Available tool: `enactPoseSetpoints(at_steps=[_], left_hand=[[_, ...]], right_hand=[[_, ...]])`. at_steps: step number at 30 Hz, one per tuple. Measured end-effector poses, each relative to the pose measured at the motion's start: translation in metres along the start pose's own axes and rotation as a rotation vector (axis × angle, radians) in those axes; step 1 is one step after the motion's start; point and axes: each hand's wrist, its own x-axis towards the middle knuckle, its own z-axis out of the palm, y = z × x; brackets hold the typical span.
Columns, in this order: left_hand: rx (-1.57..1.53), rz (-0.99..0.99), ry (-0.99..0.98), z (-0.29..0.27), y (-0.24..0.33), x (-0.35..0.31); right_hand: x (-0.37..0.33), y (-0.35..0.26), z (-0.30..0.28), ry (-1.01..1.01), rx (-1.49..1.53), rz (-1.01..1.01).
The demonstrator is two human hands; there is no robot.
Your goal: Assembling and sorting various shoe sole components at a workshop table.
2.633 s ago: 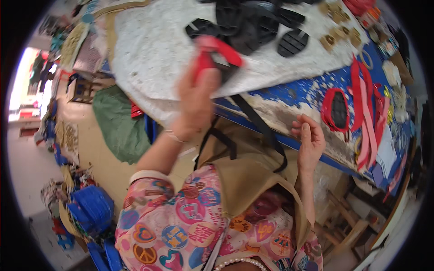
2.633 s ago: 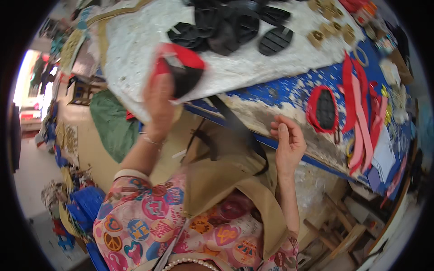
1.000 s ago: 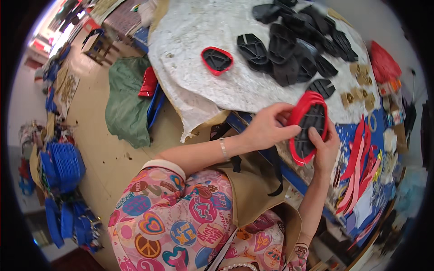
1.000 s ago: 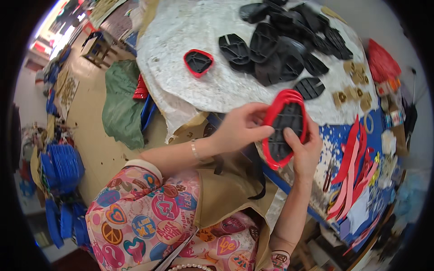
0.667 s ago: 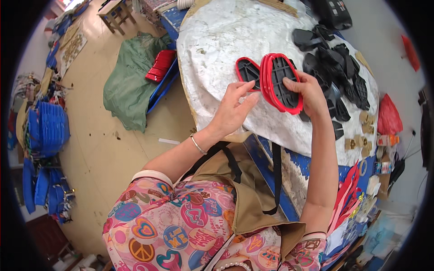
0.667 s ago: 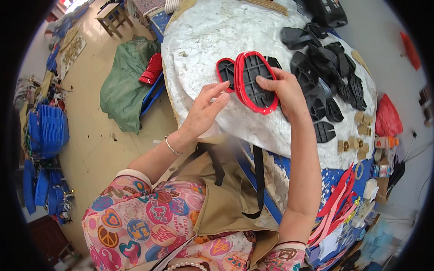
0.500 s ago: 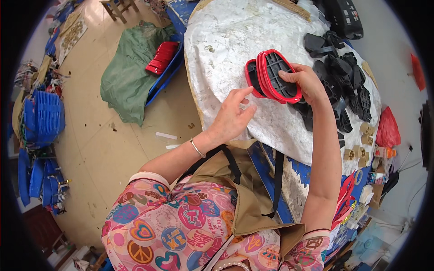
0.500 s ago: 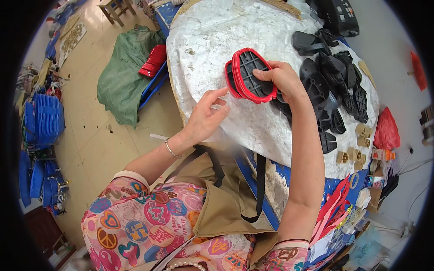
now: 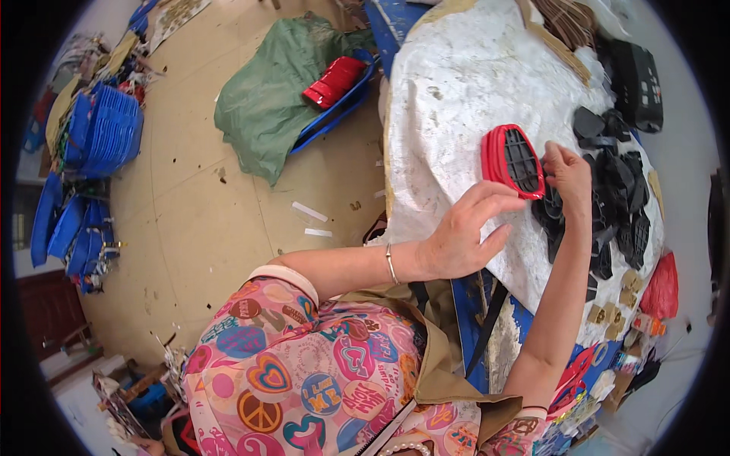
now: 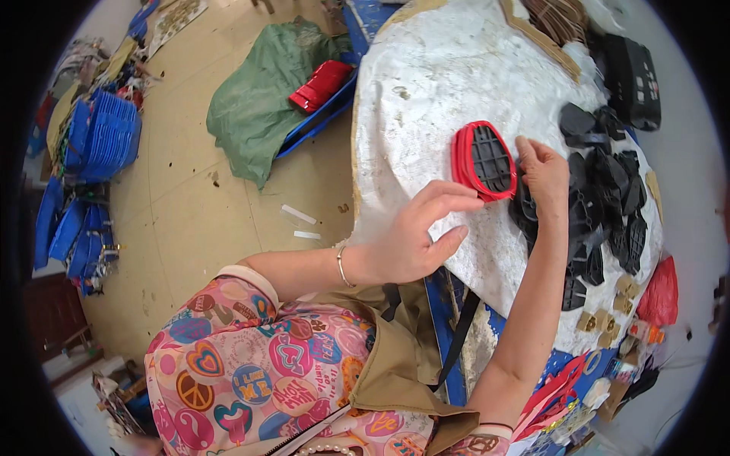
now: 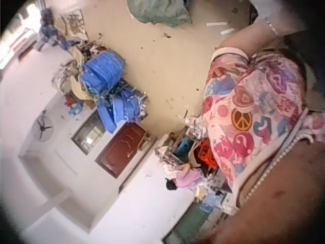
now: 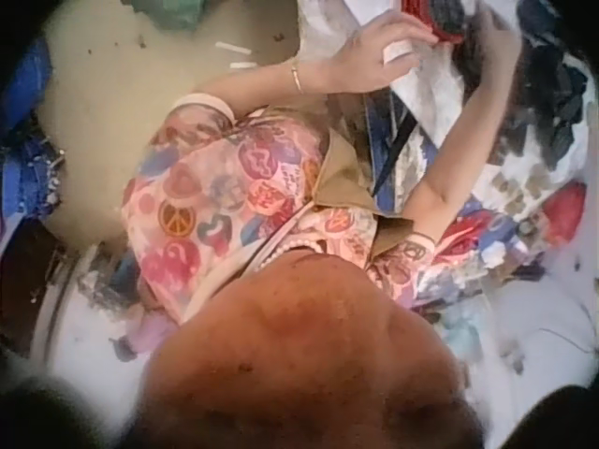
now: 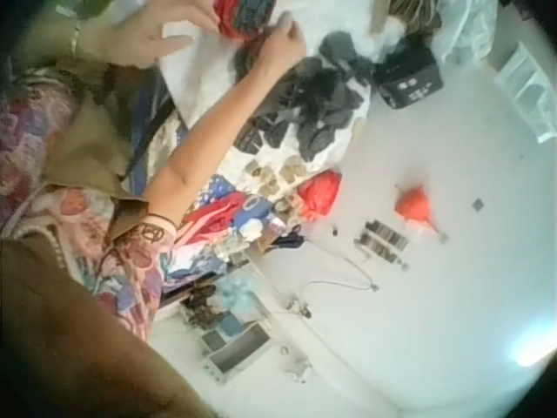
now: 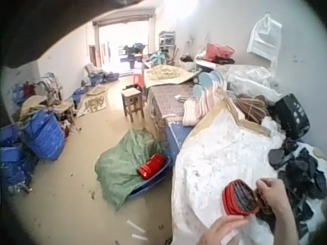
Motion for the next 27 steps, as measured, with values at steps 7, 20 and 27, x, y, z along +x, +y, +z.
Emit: enactPoseSetpoints(at_steps=[7,20,27], left_hand=[[-0.187,-0.136,-0.487,0.032,0.024,-0.026],[-0.212,0.021,-1.184,0.116,0.041,-0.074],[-0.200,-0.300,-1.281,0.134,0.065,-0.077]], right_hand=[[-0.113,0.068,-0.036,0.499,0.184,-0.331],[-0.348,0.269,-0.187,1.198,-0.705,0.409],[-0.308,0.272,-0.210,1.100,-0.852,0.470]])
